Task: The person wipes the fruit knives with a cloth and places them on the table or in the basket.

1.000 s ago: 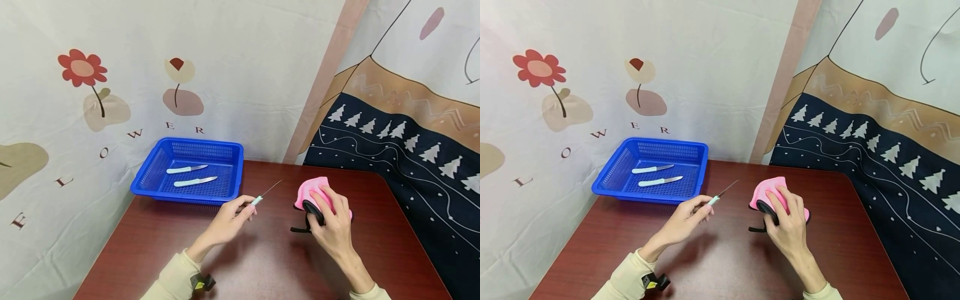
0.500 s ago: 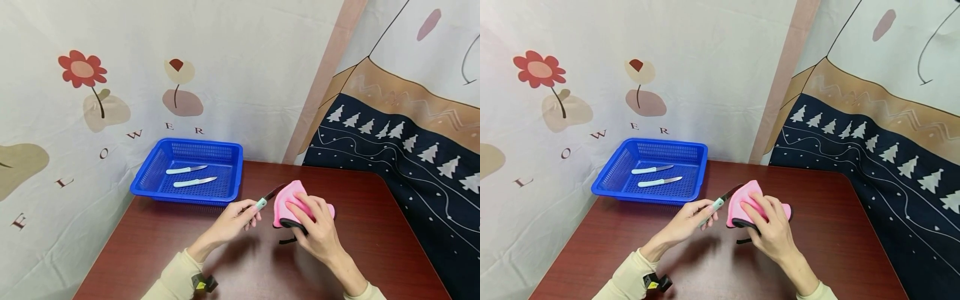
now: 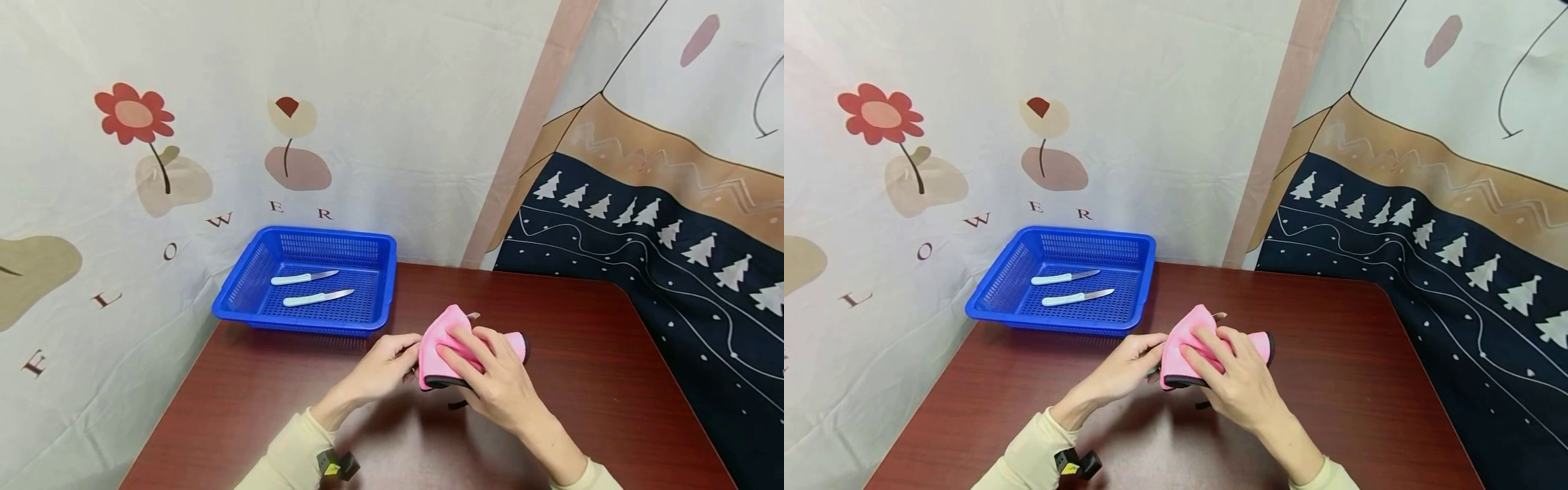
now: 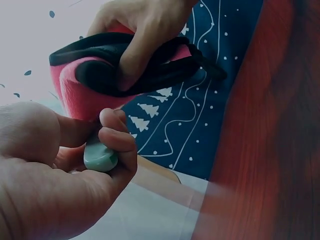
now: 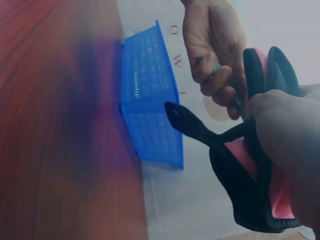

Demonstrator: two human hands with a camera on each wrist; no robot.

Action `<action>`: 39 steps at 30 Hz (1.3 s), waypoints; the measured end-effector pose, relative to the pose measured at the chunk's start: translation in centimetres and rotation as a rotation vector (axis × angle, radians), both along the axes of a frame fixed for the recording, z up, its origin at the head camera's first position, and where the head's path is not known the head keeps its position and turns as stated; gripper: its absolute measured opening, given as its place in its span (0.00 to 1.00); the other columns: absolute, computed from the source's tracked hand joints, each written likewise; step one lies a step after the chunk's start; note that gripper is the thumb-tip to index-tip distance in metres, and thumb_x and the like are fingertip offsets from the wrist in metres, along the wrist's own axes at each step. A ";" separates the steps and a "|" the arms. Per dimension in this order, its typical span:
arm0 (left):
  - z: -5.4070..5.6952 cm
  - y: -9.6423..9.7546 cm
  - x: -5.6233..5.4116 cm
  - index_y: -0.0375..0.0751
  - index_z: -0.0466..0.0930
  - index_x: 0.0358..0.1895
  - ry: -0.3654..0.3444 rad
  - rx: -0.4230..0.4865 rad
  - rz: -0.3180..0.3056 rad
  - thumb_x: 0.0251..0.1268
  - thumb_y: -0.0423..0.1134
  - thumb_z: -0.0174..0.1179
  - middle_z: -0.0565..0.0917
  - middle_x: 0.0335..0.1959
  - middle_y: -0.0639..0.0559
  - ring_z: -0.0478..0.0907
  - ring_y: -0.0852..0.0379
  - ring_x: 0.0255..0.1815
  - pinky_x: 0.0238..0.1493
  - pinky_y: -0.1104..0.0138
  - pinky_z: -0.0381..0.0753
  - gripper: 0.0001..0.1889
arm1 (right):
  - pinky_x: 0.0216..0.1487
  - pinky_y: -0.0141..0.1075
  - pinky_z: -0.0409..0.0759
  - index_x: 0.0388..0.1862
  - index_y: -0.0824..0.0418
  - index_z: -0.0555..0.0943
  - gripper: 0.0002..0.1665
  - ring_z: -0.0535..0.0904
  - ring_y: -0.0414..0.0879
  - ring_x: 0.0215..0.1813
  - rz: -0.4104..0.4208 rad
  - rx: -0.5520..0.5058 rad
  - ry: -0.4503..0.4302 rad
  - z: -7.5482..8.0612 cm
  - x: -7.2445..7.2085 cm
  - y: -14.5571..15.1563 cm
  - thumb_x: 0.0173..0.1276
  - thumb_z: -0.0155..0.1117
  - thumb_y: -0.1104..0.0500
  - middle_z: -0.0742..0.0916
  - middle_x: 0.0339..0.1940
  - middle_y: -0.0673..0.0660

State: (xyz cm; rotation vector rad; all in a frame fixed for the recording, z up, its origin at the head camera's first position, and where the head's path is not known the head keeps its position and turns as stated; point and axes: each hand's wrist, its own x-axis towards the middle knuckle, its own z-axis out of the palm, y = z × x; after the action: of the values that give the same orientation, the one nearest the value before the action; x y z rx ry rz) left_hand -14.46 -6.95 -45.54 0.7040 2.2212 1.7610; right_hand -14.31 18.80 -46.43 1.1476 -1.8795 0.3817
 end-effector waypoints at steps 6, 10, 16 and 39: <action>0.2 0.1 0.2 0.38 0.85 0.39 0.002 -0.037 0.008 0.94 0.38 0.50 0.77 0.25 0.52 0.70 0.67 0.25 0.30 0.75 0.70 0.18 | 0.61 0.51 0.81 0.66 0.56 0.90 0.23 0.82 0.63 0.57 -0.036 0.051 0.005 -0.1 0.2 -0.1 0.85 0.54 0.54 0.90 0.66 0.64; 0.2 0.0 0.2 0.39 0.84 0.38 0.008 -0.032 0.000 0.94 0.39 0.49 0.77 0.26 0.52 0.70 0.67 0.25 0.30 0.75 0.70 0.19 | 0.60 0.52 0.81 0.66 0.56 0.90 0.23 0.81 0.64 0.56 -0.048 0.040 0.009 -0.2 0.1 -0.1 0.83 0.54 0.55 0.90 0.66 0.64; 0.1 -0.2 0.1 0.34 0.83 0.40 0.025 0.035 -0.058 0.95 0.37 0.47 0.79 0.27 0.40 0.71 0.63 0.25 0.29 0.75 0.70 0.20 | 0.57 0.55 0.82 0.65 0.56 0.91 0.23 0.81 0.67 0.56 -0.087 0.003 0.004 -0.2 -0.1 0.2 0.83 0.54 0.55 0.90 0.67 0.65; -0.1 -1.0 0.1 0.32 0.89 0.57 -0.070 0.022 -0.030 0.96 0.40 0.48 0.82 0.34 0.33 0.72 0.66 0.26 0.30 0.77 0.71 0.19 | 0.52 0.59 0.78 0.66 0.58 0.90 0.24 0.80 0.69 0.53 -0.242 -0.076 -0.019 -0.2 -2.1 3.9 0.85 0.55 0.50 0.88 0.68 0.70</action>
State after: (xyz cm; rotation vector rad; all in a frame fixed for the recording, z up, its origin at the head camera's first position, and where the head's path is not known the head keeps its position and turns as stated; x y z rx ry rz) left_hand -14.36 -7.96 -45.64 0.6666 2.1379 1.7708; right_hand -16.41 22.68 -46.64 0.8566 -1.9767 0.3252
